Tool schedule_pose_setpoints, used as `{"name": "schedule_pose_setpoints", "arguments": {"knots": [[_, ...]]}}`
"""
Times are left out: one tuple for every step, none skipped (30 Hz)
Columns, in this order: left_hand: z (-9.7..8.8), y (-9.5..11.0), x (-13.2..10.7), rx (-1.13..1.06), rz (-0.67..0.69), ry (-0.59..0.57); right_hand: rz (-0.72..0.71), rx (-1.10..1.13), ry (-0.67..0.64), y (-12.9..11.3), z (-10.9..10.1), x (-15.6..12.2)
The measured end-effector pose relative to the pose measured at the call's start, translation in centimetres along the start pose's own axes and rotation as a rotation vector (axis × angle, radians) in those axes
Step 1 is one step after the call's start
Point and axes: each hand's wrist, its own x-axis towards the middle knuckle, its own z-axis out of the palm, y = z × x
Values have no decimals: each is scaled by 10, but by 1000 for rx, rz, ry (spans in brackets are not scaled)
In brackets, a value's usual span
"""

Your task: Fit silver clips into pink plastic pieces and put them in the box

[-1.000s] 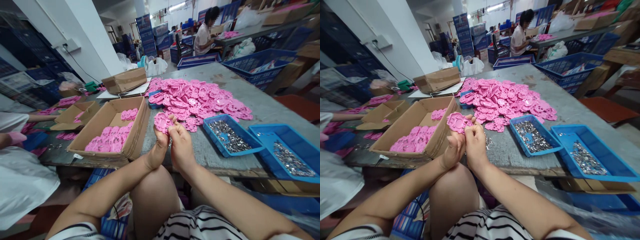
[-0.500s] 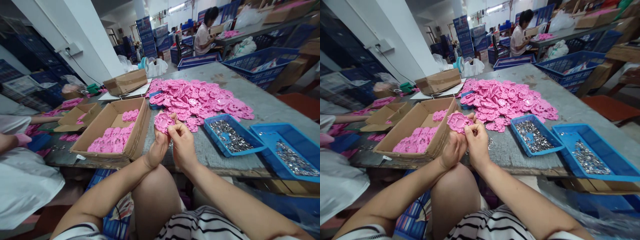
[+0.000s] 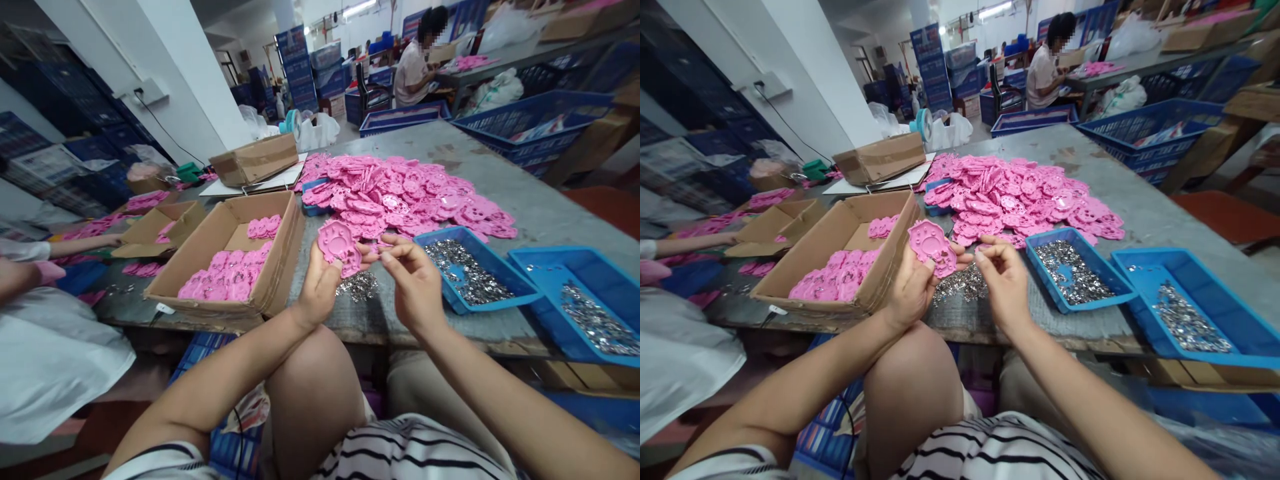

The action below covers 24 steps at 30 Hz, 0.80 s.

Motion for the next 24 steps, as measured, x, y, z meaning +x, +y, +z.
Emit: {"name": "schedule_pose_setpoints", "arguments": {"knots": [[1, 2, 0, -22, 16, -20, -28, -48, 31, 1, -9, 5], [2, 4, 0, -41, 35, -31, -58, -94, 56, 2, -17, 10], [3, 6, 0, -54, 50, -38, -82, -136, 70, 3, -26, 14], [3, 7, 0, -59, 52, -46, -98, -173, 72, 5, -34, 17], [3, 7, 1, -59, 47, -52, -106, -210, 66, 8, -41, 20], [2, 7, 1, -55, 38, -55, -104, -244, 55, 10, -47, 21], [1, 7, 1, -46, 29, -58, -95, -274, 40, 13, -51, 21], [1, 7, 2, -35, 20, -63, -83, -302, 22, 16, -55, 20], [1, 6, 2, -24, 14, -70, -74, -331, 2, 19, -57, 19], [0, 6, 2, -15, 11, -81, -77, -369, -19, 21, -59, 18], [0, 7, 1, -7, 12, -96, -95, -416, -38, 21, -60, 18], [0, 7, 0, 4, 16, -113, -129, -474, -48, 20, -61, 19], [1, 8, -1, 16, 23, -133, -176, -544, -44, 17, -63, 22], [1, 9, -3, 30, 34, -154, -225, -626, -23, 13, -66, 27], [1, 10, -4, 46, 48, -178, -262, -721, 7, 8, -70, 33], [1, 11, -6, 65, 63, -204, -273, -828, 39, 2, -75, 41], [1, 12, -8, 85, 79, -230, -246, -949, 60, -3, -82, 50], [1, 13, -9, 107, 92, -252, -169, -1080, 49, -8, -89, 59], [1, 14, -10, 128, 103, -268, -56, -1207, 10, -11, -96, 67], [1, 15, -11, 148, 113, -278, 72, -1322, -51, -13, -103, 72], [2, 16, -12, 165, 121, -282, 194, -1413, -113, -13, -109, 76], [2, 16, -12, 175, 129, -281, 292, -1478, -162, -12, -114, 77], [2, 16, -12, 180, 135, -278, 358, -1519, -193, -11, -118, 76], [3, 15, -12, 185, 139, -276, 394, -1537, -200, -9, -120, 74]]}}
